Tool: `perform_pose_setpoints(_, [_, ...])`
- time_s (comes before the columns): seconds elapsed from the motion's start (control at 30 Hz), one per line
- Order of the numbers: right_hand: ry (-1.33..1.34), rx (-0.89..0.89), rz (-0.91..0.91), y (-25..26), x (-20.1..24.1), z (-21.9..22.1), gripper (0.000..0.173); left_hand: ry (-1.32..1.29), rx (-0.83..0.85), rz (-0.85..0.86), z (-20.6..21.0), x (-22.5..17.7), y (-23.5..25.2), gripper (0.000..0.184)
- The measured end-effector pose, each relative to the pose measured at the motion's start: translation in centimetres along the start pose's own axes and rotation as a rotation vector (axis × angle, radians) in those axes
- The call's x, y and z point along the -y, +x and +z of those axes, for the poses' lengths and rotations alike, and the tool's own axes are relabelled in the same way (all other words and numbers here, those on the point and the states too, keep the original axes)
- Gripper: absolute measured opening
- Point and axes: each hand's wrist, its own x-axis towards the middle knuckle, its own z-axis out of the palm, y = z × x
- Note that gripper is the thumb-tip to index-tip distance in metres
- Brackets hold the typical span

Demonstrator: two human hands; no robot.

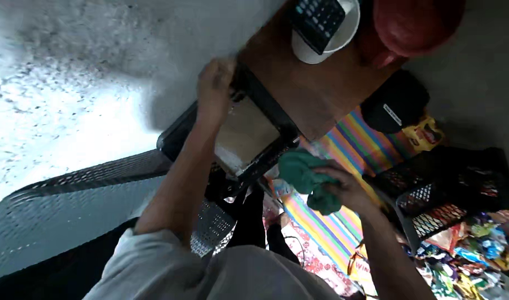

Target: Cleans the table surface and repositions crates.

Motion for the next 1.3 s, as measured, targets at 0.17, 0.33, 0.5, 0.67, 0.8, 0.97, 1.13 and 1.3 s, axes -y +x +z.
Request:
perform_pose_setpoints(0.17, [-0.232, -0.120, -0.186, 10.8, 7.9, -0.6, 0.037, 0.539, -0.392, -0.058, -8.1, 11.6, -17.2, 0.033])
perform_pose_setpoints(0.33, [-0.696, -0.027, -0.078, 25.5, 9.1, 4.9, 0.046, 0.395, -0.440, -0.613, -7.2, 17.1, -25.5, 0.077])
perform_pose_setpoints(0.5, [-0.889, 0.050, -0.028, 29.2, 7.0, 7.5, 0.054, -0.066, -0.486, -0.762, -3.1, 22.7, -27.0, 0.066])
perform_pose_setpoints(0.67, [-0.938, 0.047, -0.086, 21.6, 3.4, 4.2, 0.041, -0.130, -0.580, -0.718, -1.4, 22.8, -26.5, 0.054])
perform_pose_setpoints(0.8, [-1.043, 0.270, 0.027, 12.8, -0.7, 1.3, 0.032, -0.218, -0.564, -0.714, -1.6, 23.3, -26.9, 0.052])
perform_pose_setpoints(0.97, [-0.562, 0.754, 0.214, 7.9, 2.3, 0.4, 0.030, -0.296, -0.555, -0.727, -2.3, 23.7, -26.7, 0.053])
perform_pose_setpoints(1.13, [-0.407, 0.947, 0.012, 9.6, 10.6, 7.7, 0.023, -0.402, -0.586, -0.744, -3.0, 23.6, -27.4, 0.050])
perform_pose_setpoints(1.3, [-0.549, 0.899, -0.278, 15.1, 16.0, 19.0, 0.024, -0.693, -0.662, -0.811, -4.1, 23.2, -28.0, 0.054])
